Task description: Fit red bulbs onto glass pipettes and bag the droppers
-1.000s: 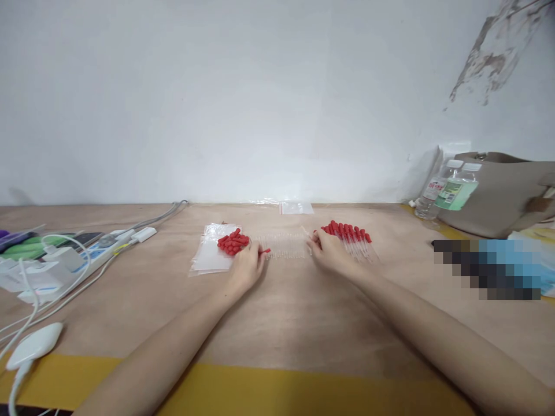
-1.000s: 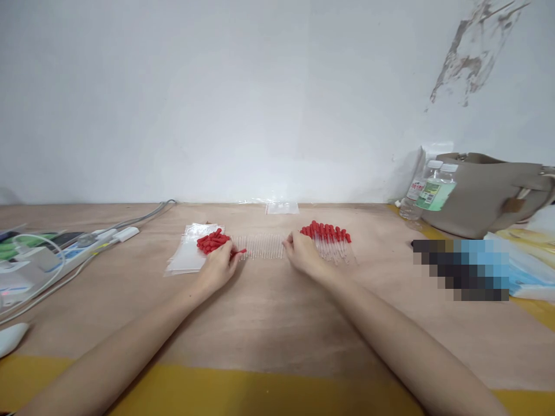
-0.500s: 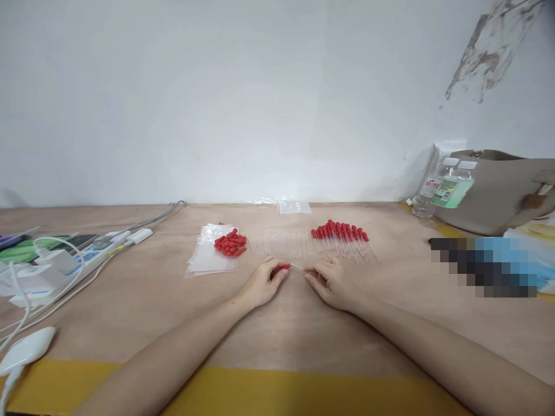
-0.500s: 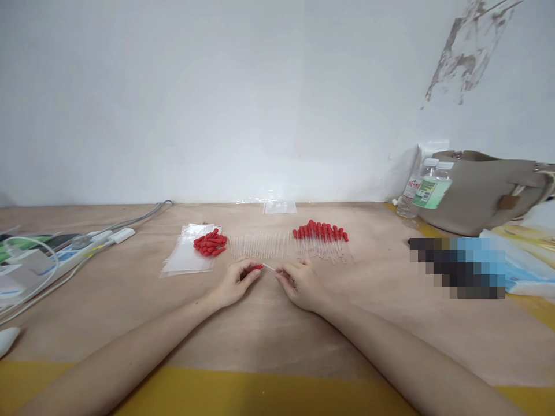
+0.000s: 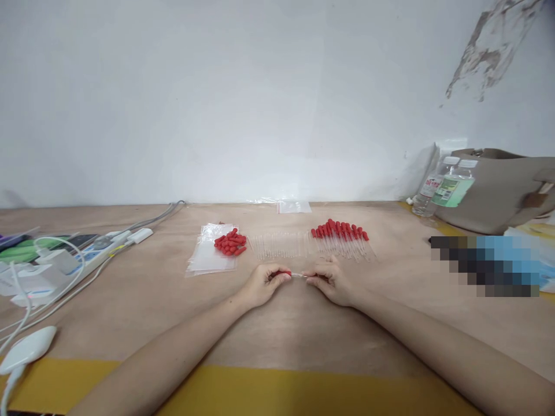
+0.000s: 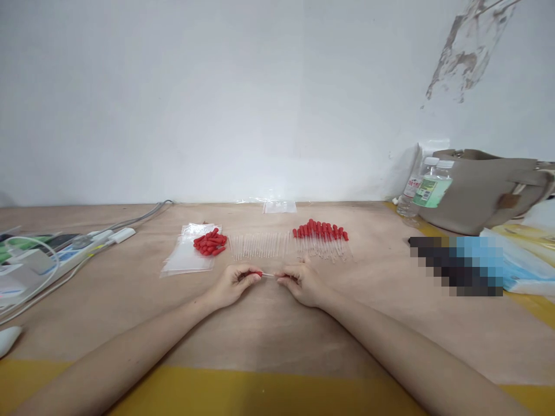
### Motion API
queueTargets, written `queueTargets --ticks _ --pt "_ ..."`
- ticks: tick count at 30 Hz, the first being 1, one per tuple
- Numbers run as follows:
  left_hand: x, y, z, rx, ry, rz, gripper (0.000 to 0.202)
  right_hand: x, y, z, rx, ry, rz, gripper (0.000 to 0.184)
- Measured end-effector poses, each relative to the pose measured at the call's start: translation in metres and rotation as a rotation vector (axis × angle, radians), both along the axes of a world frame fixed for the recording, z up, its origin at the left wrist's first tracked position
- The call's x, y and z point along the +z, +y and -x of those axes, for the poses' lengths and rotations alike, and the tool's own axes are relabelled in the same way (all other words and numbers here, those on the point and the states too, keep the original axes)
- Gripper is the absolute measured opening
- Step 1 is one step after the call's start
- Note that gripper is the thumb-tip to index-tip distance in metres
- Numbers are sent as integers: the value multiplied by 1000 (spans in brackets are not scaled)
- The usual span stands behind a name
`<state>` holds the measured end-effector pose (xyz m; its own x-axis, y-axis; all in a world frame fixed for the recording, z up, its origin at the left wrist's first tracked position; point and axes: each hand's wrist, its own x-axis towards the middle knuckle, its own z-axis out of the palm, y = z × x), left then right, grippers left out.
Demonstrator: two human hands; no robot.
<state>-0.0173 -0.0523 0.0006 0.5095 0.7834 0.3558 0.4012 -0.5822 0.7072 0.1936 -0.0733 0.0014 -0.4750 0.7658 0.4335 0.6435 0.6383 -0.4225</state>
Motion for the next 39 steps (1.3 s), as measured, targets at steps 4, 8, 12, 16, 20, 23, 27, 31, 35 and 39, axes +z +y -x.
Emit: queueTargets --ticks 4,8,12,16,20,23,27,31,35,39 --pt "1 -4 0 -22 118 -84 21 17 -7 -1 -16 -175 -102 27" --pt "4 -7 -1 -34 194 -182 21 23 -10 3 -34 -235 -166 28" --pt "7 -10 -1 -65 236 -247 19 16 -8 8 -39 -243 -175 28" --pt "7 -12 -1 -99 273 -283 18 9 -5 11 -19 -246 -171 30" --pt "6 -9 0 -110 282 -295 18 7 -4 14 -12 -286 -134 31" --pt "6 -4 0 -115 274 -288 18 10 -5 18 -42 -312 -96 31" --pt "4 4 3 -67 226 -237 18 23 -9 19 -76 -332 -60 30" --pt "-1 11 8 18 138 -126 34 37 0 5 -120 -226 94 25" --pt "-4 14 10 29 142 -98 31 43 31 -15 -421 -52 209 26" --pt "-3 13 9 27 181 -110 20 39 64 -18 -706 -126 192 31"
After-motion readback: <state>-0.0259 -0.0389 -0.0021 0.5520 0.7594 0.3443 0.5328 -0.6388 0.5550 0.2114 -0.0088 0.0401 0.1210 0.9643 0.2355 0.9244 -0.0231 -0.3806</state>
